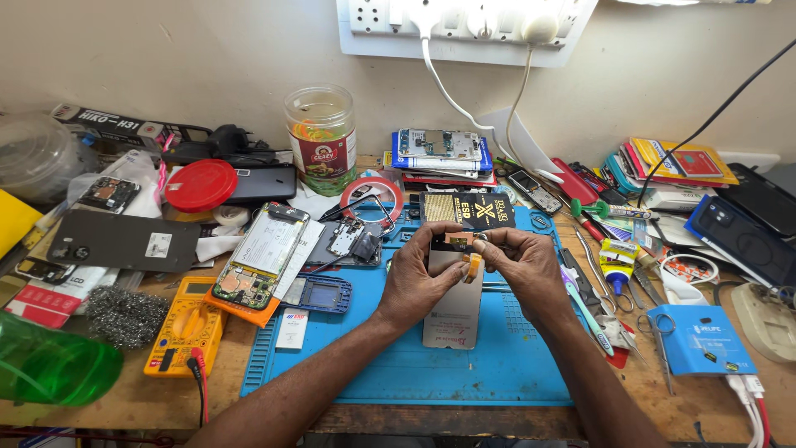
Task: The person disassembles a smartphone, removes the screen, and uses a metal spudger to carefully pry and separate the display ribbon cable from the motherboard. They then wipe the connector area with a cloth and reattach the cable.
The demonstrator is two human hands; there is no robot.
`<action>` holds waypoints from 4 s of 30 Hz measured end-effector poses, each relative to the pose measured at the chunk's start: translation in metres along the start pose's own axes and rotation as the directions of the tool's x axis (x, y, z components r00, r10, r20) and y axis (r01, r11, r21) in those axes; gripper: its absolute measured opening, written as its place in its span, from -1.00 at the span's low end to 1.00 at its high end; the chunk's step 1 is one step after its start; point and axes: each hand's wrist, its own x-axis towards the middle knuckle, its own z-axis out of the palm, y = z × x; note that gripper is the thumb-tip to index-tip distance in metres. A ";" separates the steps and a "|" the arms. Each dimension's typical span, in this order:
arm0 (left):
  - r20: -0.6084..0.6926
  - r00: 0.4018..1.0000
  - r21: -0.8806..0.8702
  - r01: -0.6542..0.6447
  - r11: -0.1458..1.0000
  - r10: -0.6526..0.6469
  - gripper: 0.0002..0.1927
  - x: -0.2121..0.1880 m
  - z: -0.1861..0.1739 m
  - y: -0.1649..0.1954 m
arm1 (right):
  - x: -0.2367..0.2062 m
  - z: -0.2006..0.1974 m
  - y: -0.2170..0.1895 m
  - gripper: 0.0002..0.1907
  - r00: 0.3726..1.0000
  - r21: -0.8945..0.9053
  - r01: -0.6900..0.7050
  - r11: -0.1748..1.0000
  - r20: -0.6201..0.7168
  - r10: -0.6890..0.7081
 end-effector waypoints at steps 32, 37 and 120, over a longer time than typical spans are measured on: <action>0.587 0.740 0.328 0.153 0.932 -0.328 -0.41 0.002 -0.010 -0.006 | -0.064 -0.050 0.002 -0.81 0.958 -0.664 -0.086 0.743 0.149 0.244; 0.510 0.797 0.637 -0.098 0.765 -0.322 -0.39 0.004 -0.005 0.013 | -0.085 -0.086 -0.017 -0.78 0.960 -0.665 -0.146 0.732 -0.274 -0.057; -0.359 0.933 0.385 0.159 0.909 -0.012 -0.85 -0.070 -0.161 0.028 | 0.014 0.070 -0.037 -0.87 0.904 0.745 0.427 0.512 -0.330 -0.272</action>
